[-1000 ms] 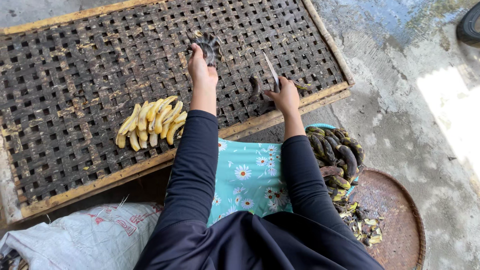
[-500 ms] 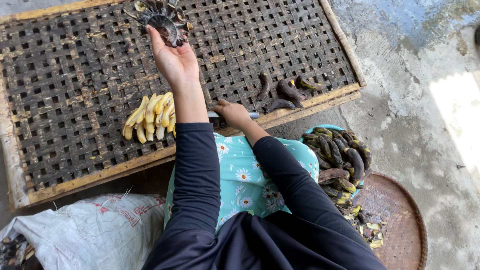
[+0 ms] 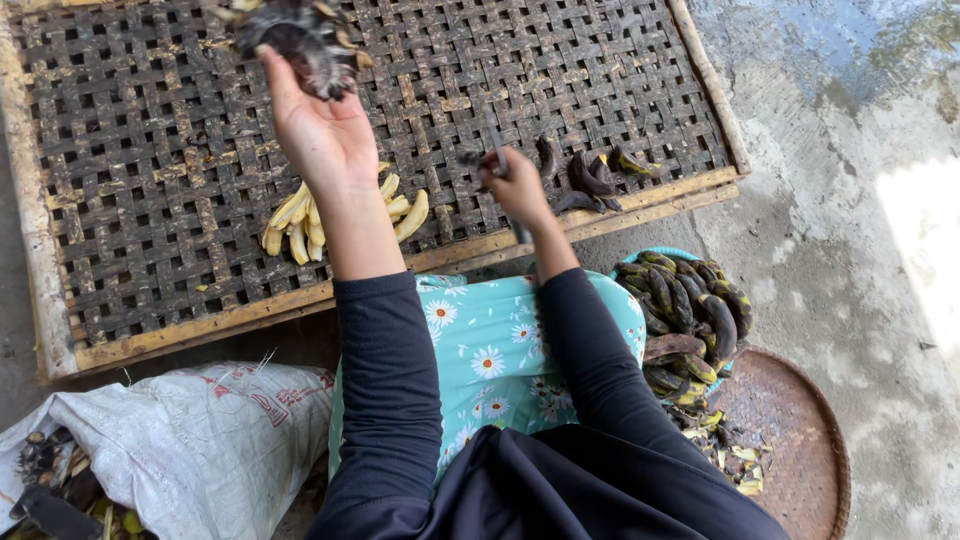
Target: The person sits on the ground and peels dark-skinned bananas with a small knife, cutting away the peel and dropping the skins into a round winnowing tray. Peeled bananas are placed on a woven bamboo drying rack, and unpeeled bananas are taken one at a time from a basket.
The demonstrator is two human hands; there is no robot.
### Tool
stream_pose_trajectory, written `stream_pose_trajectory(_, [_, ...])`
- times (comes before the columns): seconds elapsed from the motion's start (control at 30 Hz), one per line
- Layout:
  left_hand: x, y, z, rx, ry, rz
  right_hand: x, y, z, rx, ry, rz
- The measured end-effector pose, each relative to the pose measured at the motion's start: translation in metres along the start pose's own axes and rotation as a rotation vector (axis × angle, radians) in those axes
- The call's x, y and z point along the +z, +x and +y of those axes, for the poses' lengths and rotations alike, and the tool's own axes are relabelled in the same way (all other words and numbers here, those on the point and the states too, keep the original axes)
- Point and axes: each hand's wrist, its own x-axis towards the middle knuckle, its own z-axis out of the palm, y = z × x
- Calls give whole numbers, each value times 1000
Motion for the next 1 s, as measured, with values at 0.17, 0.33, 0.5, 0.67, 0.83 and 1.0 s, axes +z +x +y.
stream_pose_trajectory(0.17, [30, -41, -75, -213, 556, -44, -93, -71, -21, -32, 334, 297])
stream_pose_trajectory(0.33, [77, -178, -197, -549, 645, -705, -166, -191, 1, -237, 753, 370])
stream_pose_trajectory(0.5, [107, -348, -244, -438, 852, -1328, -211, -324, 75, -75, 800, 780])
stream_pose_trajectory(0.67, [120, -462, -284, -1463, 194, -1225, -240, -470, 140, -22, 913, 1180])
stream_pose_trajectory(0.83, [159, -604, -286, -1806, -456, -858, -252, -555, 170, -166, 920, 1627])
stream_pose_trajectory(1.0, [190, -582, -298, -1203, 194, -1392, -241, -598, 193, 441, 131, 1883])
